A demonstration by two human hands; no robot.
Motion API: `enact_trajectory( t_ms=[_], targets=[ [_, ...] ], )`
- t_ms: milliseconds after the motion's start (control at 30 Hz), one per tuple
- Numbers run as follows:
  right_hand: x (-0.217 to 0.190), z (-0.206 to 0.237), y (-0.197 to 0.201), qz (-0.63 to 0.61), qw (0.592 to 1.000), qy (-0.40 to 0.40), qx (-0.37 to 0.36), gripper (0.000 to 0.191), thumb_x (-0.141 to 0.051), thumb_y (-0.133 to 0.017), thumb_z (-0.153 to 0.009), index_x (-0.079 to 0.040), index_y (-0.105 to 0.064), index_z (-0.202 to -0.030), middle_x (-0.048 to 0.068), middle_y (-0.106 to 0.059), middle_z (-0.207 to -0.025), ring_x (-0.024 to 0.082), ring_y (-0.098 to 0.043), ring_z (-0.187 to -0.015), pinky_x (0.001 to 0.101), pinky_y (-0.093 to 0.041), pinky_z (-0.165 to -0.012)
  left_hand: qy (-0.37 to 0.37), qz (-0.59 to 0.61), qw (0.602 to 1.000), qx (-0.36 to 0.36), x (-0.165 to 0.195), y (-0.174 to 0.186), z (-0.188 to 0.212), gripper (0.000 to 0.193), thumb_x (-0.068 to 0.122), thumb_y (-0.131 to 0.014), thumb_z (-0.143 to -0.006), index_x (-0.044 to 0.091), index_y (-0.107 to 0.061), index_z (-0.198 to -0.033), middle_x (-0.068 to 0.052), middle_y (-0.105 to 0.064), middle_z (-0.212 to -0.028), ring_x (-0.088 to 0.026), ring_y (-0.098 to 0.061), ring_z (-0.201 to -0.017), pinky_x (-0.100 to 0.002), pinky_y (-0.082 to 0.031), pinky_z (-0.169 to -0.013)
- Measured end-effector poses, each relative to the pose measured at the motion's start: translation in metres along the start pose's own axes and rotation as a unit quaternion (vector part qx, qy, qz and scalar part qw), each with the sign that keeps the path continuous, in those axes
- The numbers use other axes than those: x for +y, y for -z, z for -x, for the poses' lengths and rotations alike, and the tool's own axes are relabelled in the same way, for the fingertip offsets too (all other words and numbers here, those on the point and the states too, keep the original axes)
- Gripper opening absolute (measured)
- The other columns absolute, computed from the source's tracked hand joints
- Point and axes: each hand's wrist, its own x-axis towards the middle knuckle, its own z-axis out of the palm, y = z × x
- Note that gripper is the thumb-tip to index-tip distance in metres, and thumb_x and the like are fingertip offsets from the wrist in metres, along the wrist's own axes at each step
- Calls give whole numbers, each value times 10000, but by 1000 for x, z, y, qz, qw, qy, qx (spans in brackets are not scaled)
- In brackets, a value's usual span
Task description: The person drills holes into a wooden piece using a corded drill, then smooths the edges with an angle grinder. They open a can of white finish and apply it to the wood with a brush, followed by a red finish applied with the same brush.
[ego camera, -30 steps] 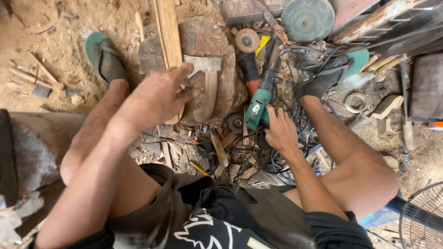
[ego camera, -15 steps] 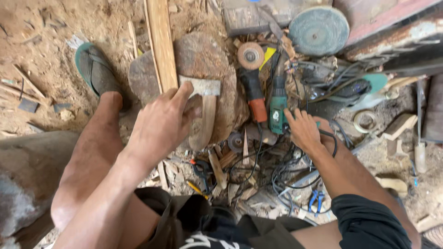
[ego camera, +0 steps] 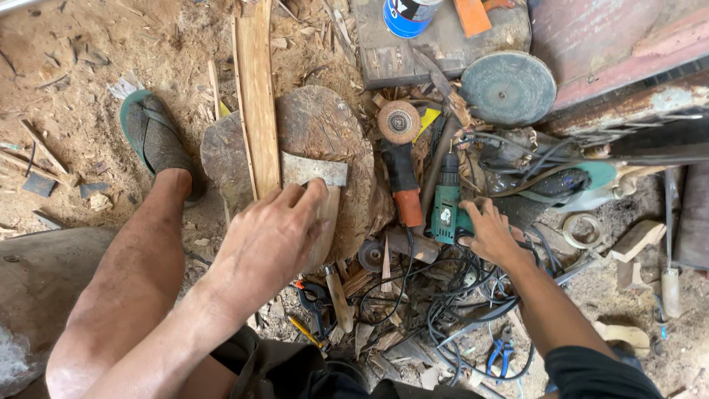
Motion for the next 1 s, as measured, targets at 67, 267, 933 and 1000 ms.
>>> enact_trajectory(
  t_ms=[67, 267, 933, 1000],
  targets=[
    [1, -18, 26, -23, 1000, 5, 2, 555, -194, -870, -752, -122, -622, -1244, 178, -615, -1230, 357, -566, -1187, 476, -458, -1005, 9, 14, 1000, -12, 1, 2, 2, 436, 190, -657, -908, 3, -504, -1271, -156, -653, -930, -331, -691, -823, -456, -615, -666],
    [-24, -117, 132, -201, 957, 36, 205, 298, -138, -734, -946, -19, -700, -1218, 190, -711, -1238, 294, -669, -1140, 425, -510, -1002, -26, 40, 999, 7, -9, -2, 18, 342, 103, -599, -950, -9, -528, -1265, -135, -668, -930, -275, -691, -775, -410, -622, -682],
    [-125, -535, 242, 36, 974, -87, 204, 380, -150, -798, -812, 74, -710, -1107, 316, -688, -1057, 410, -679, -990, 460, -528, -826, 185, -127, 950, 218, -220, 1, -75, 391, 154, -634, -878, -5, -584, -1232, -175, -710, -1004, -290, -724, -844, -406, -611, -672],
    [-121, -532, 235, -72, 957, -113, 256, 352, -187, -780, -840, 42, -708, -1098, 247, -706, -1042, 362, -692, -947, 454, -529, -770, 198, -131, 947, 219, -233, 1, -78, 388, 155, -631, -883, -4, -581, -1234, -174, -710, -1003, -292, -722, -844, -406, -609, -675]
  ],
)
